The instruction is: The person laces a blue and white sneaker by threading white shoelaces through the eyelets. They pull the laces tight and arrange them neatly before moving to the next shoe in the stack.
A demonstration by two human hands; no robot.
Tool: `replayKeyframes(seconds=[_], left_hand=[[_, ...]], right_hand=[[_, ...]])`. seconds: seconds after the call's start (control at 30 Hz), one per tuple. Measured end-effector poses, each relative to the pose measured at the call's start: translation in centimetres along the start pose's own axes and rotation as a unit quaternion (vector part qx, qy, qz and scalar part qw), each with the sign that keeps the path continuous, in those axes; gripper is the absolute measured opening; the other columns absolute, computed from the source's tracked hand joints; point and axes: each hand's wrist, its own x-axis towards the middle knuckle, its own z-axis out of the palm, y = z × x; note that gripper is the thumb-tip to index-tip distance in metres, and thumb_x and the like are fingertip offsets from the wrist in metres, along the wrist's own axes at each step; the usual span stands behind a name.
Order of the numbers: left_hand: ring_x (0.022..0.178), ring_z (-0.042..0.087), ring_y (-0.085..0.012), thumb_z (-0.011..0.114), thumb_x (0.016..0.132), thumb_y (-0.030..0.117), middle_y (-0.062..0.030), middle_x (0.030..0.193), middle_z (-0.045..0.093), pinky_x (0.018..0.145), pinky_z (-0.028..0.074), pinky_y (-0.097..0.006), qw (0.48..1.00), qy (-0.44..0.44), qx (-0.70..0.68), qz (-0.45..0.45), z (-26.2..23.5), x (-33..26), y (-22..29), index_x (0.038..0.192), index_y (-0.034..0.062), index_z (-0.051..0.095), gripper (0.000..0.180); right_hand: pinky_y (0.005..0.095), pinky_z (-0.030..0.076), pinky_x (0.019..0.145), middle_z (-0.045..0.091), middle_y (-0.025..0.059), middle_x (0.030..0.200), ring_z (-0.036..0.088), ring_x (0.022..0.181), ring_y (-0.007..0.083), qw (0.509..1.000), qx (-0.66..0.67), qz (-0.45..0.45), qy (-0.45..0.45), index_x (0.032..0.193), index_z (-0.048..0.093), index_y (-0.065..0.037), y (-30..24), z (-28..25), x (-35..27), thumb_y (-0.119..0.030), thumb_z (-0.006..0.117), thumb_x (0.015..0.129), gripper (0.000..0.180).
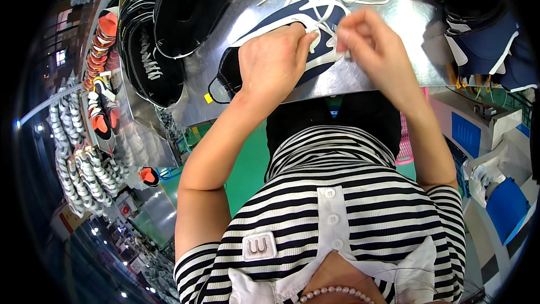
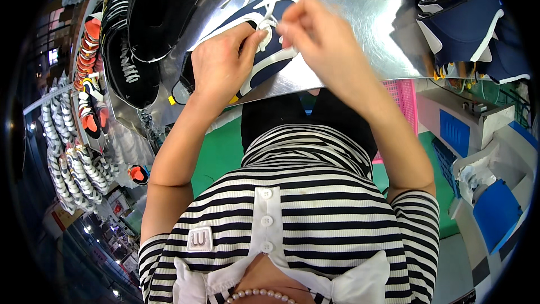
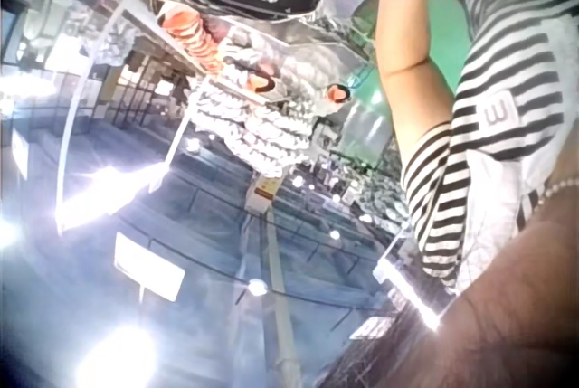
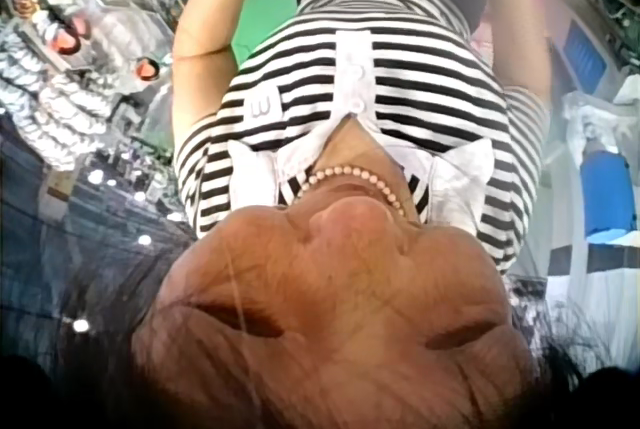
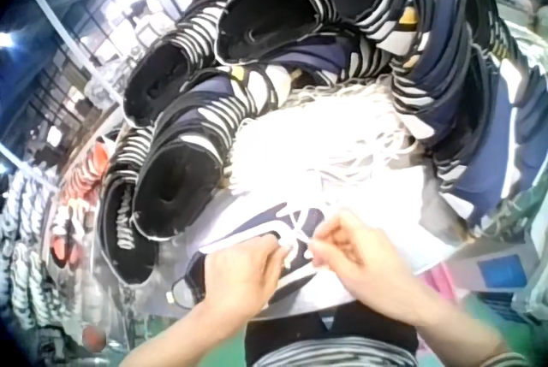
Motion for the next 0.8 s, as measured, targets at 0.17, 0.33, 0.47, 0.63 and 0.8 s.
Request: replayKeyframes(seconds=[0.17,0.33,0.47,0.63,0.8], left_hand=[[0.052,0.058,-0.0278,0.067,0.092,0.030,-0.0084,0.060,0.060,0.049,0.044,-0.038,0.999,0.046,0.008,0.012,1.0,0.2,-0.3,0.072,0.0074,0.063,0.030],[0.049,0.055,-0.0262,0.069,0.090,0.032,-0.0071,0.057,0.057,0.048,0.042,-0.036,0.997,0.070,0.016,0.028,1.3,0.1,-0.4,0.070,0.0076,0.062,0.032],[0.052,0.057,-0.0254,0.071,0.089,0.029,-0.0082,0.061,0.059,0.051,0.044,-0.035,0.999,0.040,-0.002,0.013,1.1,0.1,-0.6,0.076,0.0063,0.065,0.027],[0.069,0.065,-0.0241,0.073,0.085,0.019,-0.0138,0.080,0.067,0.066,0.051,-0.031,0.981,-0.051,-0.186,0.020,-0.2,0.0,-1.4,0.097,0.0015,0.069,0.022],[0.075,0.065,-0.0292,0.069,0.085,0.010,-0.0136,0.087,0.067,0.069,0.051,-0.035,0.982,-0.057,-0.156,0.087,-0.4,-1.0,-0.5,0.106,-0.0001,0.066,0.023]], right_hand=[[0.0296,0.052,0.063,0.068,0.0093,0.077,0.067,0.068,0.0163,0.999,-0.042,-0.006,-0.013,0.096,0.058,0.003,1.2,0.7,-2.1,-0.012,0.064,0.093,0.016],[0.0304,0.051,0.062,0.068,0.0124,0.075,0.068,0.067,0.0213,0.997,-0.060,-0.043,-0.017,0.094,0.057,0.003,1.6,0.8,-1.5,-0.010,0.064,0.092,0.015],[0.0325,0.050,0.060,0.067,0.0126,0.072,0.067,0.064,0.0236,0.995,-0.079,-0.047,-0.027,0.091,0.057,0.002,2.0,0.9,-1.0,-0.011,0.065,0.092,0.015],[0.0371,0.051,0.060,0.067,0.0136,0.072,0.068,0.065,0.0292,0.987,-0.153,-0.033,-0.025,0.090,0.056,0.000,1.6,1.2,-0.7,-0.012,0.065,0.091,0.015],[0.0451,0.052,0.063,0.066,0.0174,0.071,0.066,0.068,0.0378,0.945,-0.327,-0.026,0.002,0.095,0.051,-0.001,0.6,4.0,-0.6,-0.013,0.063,0.091,0.017]])
